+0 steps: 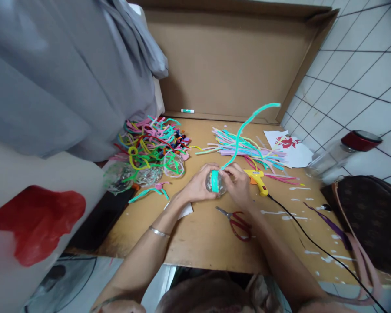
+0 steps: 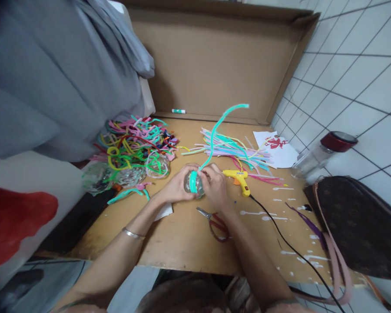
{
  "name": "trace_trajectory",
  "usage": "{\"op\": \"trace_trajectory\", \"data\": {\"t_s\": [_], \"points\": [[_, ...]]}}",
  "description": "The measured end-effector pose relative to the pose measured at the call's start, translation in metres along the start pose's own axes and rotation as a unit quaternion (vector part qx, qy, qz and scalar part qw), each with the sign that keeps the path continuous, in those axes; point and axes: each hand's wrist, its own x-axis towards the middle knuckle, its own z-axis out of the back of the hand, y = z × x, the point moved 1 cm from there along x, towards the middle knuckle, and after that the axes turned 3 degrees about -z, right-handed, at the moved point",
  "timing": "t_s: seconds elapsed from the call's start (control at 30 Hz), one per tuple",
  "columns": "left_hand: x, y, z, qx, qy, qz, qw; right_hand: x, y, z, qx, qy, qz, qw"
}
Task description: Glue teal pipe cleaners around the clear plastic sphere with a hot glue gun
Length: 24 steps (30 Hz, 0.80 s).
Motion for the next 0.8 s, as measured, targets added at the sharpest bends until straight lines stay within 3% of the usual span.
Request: {"op": "trace_trajectory", "data": {"t_s": [0.23,0.5,0.6,0.7,0.8], "points": [[0.001,-0.002,0.003,-0.013,0.018,0.023,0.999,0.000,0.000,0.002,-0.010,0.010,-0.008,1.000],[-0.002,0.000,-0.001,0.025,-0.011,0.022,0.999,-0.005,-0.001,-0.003,-0.014,0.013,0.001,1.000],[-0.002,0.002,-0.002,0.030,-0.021,0.045,0.998,-0.010,-0.010,0.006,-0.081,0.004,0.014,0.997],[-0.002,0.002,-0.001,0.027,-0.030,0.064,0.997,-0.012,-0.027,0.026,-0.254,-0.029,-0.030,0.966],[-0.001,-0.002,0.000,0.035,-0.028,0.081,0.996,-0.011,-0.048,0.046,-0.417,-0.007,-0.166,0.893]]}}
